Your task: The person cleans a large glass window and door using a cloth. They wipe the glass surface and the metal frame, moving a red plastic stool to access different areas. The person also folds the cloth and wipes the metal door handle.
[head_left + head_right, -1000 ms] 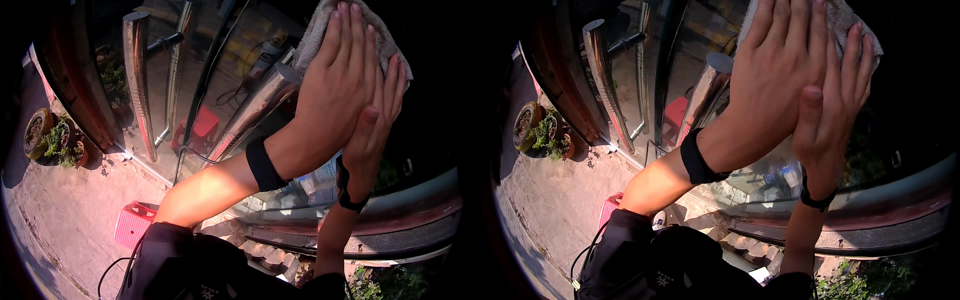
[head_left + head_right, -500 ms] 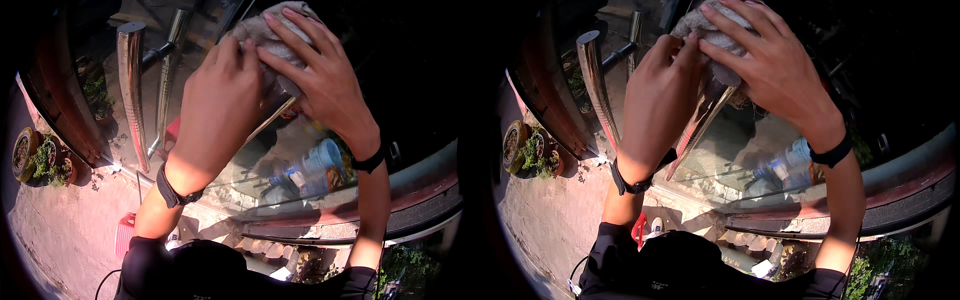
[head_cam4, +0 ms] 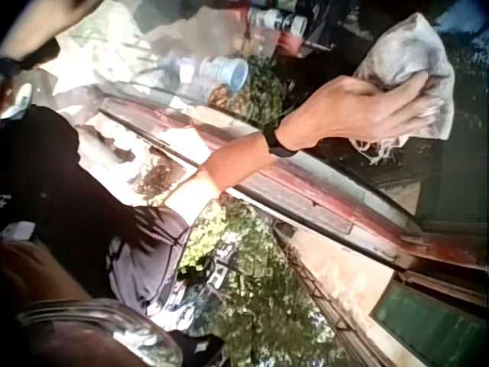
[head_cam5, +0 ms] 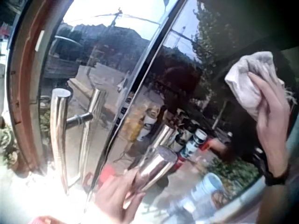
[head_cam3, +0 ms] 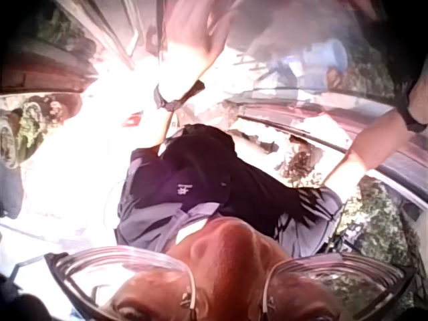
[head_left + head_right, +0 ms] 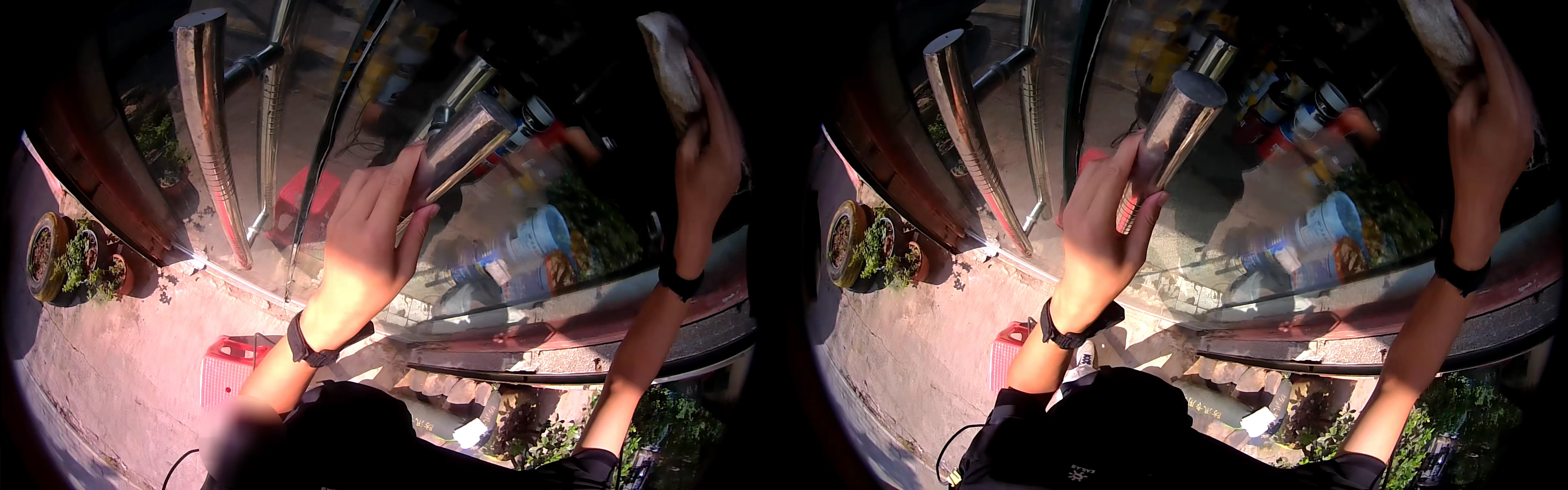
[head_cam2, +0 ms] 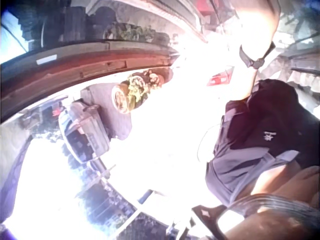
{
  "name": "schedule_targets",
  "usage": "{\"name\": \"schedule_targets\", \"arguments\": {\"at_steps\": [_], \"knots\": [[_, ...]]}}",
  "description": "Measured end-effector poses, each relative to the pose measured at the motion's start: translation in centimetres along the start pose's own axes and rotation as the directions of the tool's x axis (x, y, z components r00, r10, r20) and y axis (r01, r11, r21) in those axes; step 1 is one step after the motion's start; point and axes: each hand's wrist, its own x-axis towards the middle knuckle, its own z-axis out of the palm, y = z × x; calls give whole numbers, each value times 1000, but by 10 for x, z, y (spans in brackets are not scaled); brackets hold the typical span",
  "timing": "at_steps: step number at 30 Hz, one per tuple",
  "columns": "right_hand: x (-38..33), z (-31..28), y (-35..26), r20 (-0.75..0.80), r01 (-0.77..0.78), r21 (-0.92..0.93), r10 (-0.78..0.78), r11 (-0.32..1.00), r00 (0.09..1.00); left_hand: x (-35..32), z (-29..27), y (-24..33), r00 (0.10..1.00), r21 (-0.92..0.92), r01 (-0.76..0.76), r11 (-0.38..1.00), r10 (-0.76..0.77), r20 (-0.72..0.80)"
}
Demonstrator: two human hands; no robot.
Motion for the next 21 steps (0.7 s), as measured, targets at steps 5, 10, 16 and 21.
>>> {"name": "schedule_targets", "arguments": {"at_steps": [5,10,16,21], "knots": [[-67,15,-149,137,-6,269,-32,963,990,7,-22,-9,1000,17,-23,1000,23,-7],[-202,24,-268,412,35,516,-284,856,866,6,-15,-3,999,54,-9,999,8,32],[-159,39,-304,361,-159,500,-38,851,932,10,-23,-6,998,110,-10,994,3,70],[-128,49,-315,157,-287,531,240,797,958,-2,-36,-24,940,-244,336,910,-309,141]]}}
